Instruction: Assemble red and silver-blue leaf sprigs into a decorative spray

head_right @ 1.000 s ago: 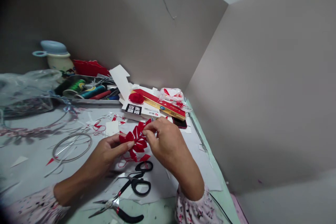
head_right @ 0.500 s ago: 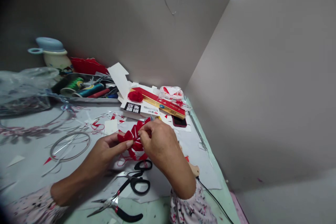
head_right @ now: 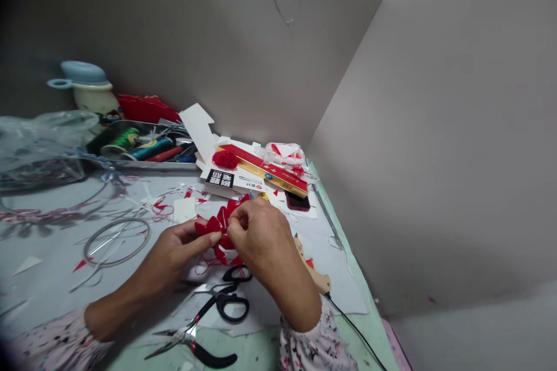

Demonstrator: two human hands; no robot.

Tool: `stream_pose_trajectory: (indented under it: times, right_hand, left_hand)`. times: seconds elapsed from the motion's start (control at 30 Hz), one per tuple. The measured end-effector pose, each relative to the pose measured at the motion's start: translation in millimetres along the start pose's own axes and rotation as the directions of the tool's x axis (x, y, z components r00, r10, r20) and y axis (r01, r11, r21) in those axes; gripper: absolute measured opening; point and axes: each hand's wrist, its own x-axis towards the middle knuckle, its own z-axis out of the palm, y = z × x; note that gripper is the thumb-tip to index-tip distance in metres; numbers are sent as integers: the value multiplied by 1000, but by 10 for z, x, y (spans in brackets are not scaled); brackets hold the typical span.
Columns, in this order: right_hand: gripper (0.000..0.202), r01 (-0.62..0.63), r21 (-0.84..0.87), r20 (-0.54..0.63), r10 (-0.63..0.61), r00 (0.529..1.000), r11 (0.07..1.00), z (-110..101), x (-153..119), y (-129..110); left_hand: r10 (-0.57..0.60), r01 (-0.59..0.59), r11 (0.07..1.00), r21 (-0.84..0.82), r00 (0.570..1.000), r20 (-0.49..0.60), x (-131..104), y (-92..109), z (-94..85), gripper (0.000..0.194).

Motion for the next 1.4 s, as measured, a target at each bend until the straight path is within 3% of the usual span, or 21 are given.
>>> stream_pose_trajectory:
  times: [0.47, 0.67, 0.87, 1.4]
  right_hand:
    - [11, 62, 116, -25, -59, 998, 991, -36, 5, 76]
    - [38, 188, 108, -10, -188, 982, 976, -61, -3, 132]
    - [25, 289, 64, -21, -288, 957, 955, -58, -2, 193]
    - [19, 245, 77, -1, -245, 969, 966, -65, 30, 134]
  left_hand:
    - [-34, 36, 998, -53, 999, 30, 1, -16, 1, 20]
    - [-42, 45, 998, -47, 998, 49, -14, 1, 6, 22]
    - [-70, 79, 992, -95, 994, 87, -19, -42, 4, 18]
    - [-56, 74, 988, -136, 990, 133, -13, -37, 9, 16]
